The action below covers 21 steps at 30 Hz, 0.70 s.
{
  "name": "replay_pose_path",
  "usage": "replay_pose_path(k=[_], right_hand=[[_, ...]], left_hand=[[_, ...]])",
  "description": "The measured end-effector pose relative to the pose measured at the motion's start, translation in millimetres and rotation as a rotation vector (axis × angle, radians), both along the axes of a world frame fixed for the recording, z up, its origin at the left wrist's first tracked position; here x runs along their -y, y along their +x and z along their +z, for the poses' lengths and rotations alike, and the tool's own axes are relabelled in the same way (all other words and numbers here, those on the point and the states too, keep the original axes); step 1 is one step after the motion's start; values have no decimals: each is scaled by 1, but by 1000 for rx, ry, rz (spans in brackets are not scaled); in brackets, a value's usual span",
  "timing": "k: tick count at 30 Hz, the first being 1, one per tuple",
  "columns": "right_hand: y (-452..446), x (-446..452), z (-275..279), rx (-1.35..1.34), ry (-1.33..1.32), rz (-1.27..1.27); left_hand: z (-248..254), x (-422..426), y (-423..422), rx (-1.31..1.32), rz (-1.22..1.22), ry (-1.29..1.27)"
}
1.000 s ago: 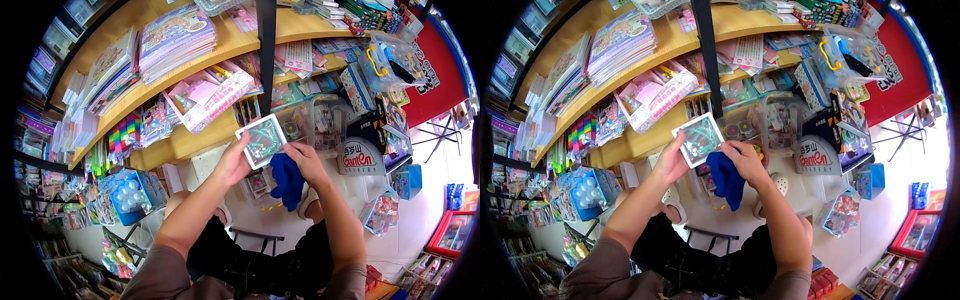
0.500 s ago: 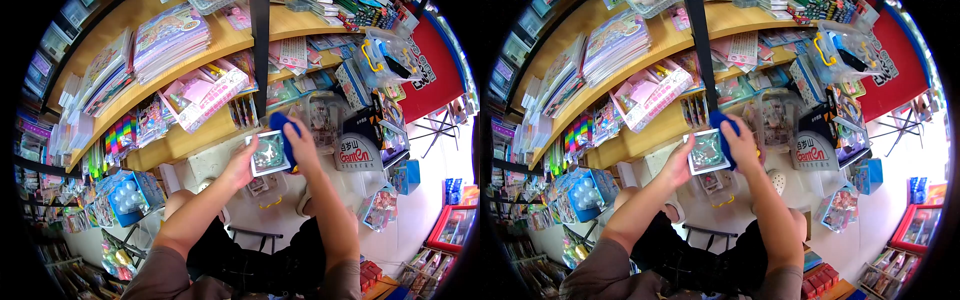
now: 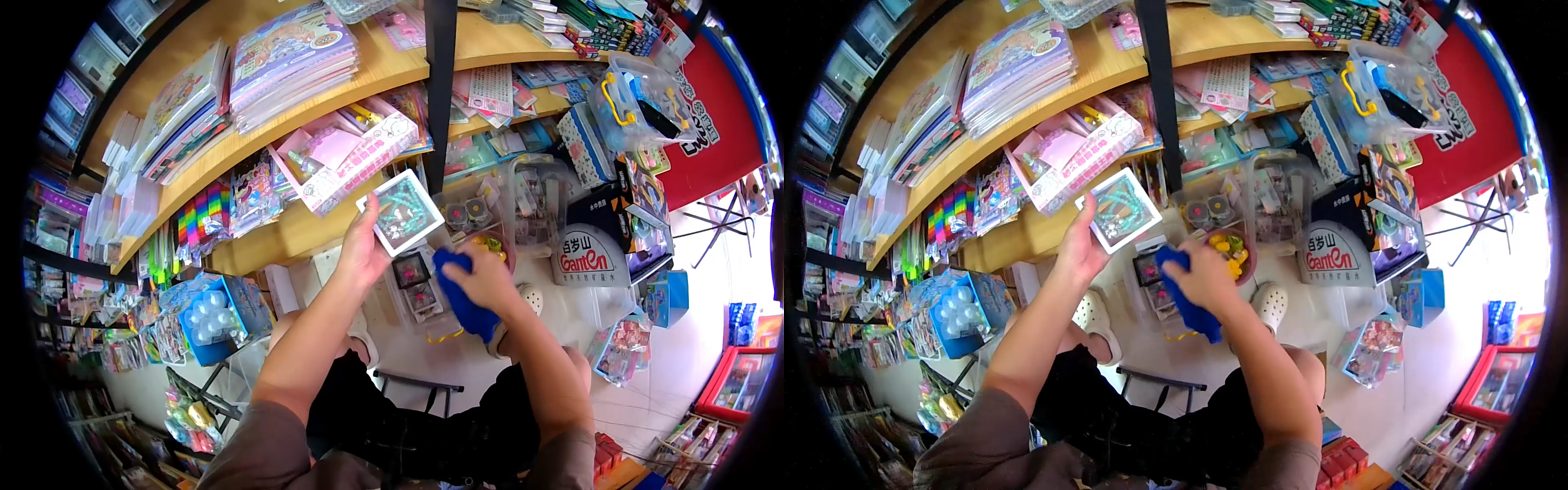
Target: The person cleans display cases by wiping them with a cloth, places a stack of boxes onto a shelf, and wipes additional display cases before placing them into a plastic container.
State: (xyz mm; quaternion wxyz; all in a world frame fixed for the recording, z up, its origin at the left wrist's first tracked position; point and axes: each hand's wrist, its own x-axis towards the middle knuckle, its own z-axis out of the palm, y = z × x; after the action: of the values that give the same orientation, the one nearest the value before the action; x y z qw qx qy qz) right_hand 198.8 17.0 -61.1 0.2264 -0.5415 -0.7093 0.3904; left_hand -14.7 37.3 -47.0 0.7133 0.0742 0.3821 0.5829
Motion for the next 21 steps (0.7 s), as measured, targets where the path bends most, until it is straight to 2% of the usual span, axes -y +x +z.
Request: replay_pose_path(k=[2,3,6,8,9,10,16,19,21], right_hand=[[3,-9,17,-16,40,-298],[6,-17,14,-136,63,-394],[5,-25,20,-441,213,-403],[-3,-26,18,-294,519,-281],[-6,-23,22,-196,521,-170],[-11,-20,23,-131,455,-180],[-11,-6,25,-139,239,-63],[3,0,25,-164,72,64],[10,9,27,-144,71,74]], left_hand=[[3,3,8,-33,15,-15],[8,7,13,-35,-13,-17],[14,17,33,-13,-142,72],[8,23,45,-4,-231,88],[6,26,50,-42,-214,111],[5,26,53,-80,-194,136],[8,15,22,-113,-136,295],[11,15,12,-160,-193,378],[17,15,7,-129,-215,427]])
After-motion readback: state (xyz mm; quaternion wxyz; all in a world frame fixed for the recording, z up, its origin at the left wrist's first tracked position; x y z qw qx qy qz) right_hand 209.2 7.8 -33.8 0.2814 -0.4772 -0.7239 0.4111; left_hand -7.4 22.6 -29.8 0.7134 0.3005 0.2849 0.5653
